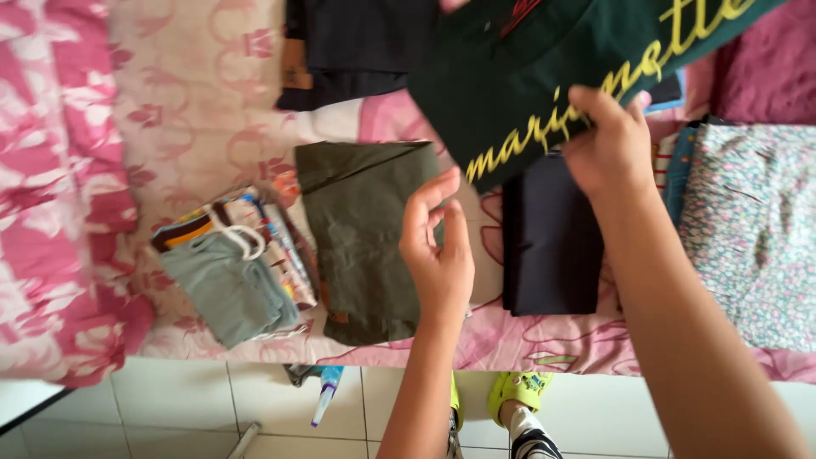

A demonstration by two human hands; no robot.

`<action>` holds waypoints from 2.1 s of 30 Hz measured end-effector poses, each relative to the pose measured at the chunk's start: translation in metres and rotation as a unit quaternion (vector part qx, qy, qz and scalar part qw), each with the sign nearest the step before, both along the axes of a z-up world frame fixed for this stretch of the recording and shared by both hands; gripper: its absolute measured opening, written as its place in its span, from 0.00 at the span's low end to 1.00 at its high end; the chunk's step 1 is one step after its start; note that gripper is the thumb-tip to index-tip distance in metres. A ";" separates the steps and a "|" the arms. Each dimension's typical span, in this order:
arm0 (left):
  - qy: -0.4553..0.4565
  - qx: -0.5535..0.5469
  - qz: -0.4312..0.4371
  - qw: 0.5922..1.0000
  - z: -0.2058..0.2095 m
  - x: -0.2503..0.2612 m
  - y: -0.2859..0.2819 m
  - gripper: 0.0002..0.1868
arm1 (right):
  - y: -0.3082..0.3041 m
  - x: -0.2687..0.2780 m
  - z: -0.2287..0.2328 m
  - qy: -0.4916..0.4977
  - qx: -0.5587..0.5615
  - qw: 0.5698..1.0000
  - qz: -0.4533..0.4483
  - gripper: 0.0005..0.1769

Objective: Organizing and arranging different pieces of clothing on a bed.

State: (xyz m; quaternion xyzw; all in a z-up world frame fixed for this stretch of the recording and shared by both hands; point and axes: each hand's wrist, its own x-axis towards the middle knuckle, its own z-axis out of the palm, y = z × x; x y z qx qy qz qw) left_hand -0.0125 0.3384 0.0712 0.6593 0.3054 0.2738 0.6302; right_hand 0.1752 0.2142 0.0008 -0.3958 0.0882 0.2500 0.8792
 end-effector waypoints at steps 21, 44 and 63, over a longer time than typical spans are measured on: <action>0.055 -0.120 -0.108 0.985 -0.072 0.033 -0.064 0.11 | -0.038 0.056 -0.096 0.085 0.003 0.996 -0.018 0.27; 0.026 -0.162 -0.075 0.983 -0.085 0.012 -0.058 0.11 | -0.065 0.047 -0.115 0.216 -0.313 0.924 0.029 0.18; 0.183 -0.164 0.144 0.959 -0.135 -0.150 -0.004 0.19 | 0.075 -0.216 -0.050 -0.063 -0.446 0.819 0.354 0.25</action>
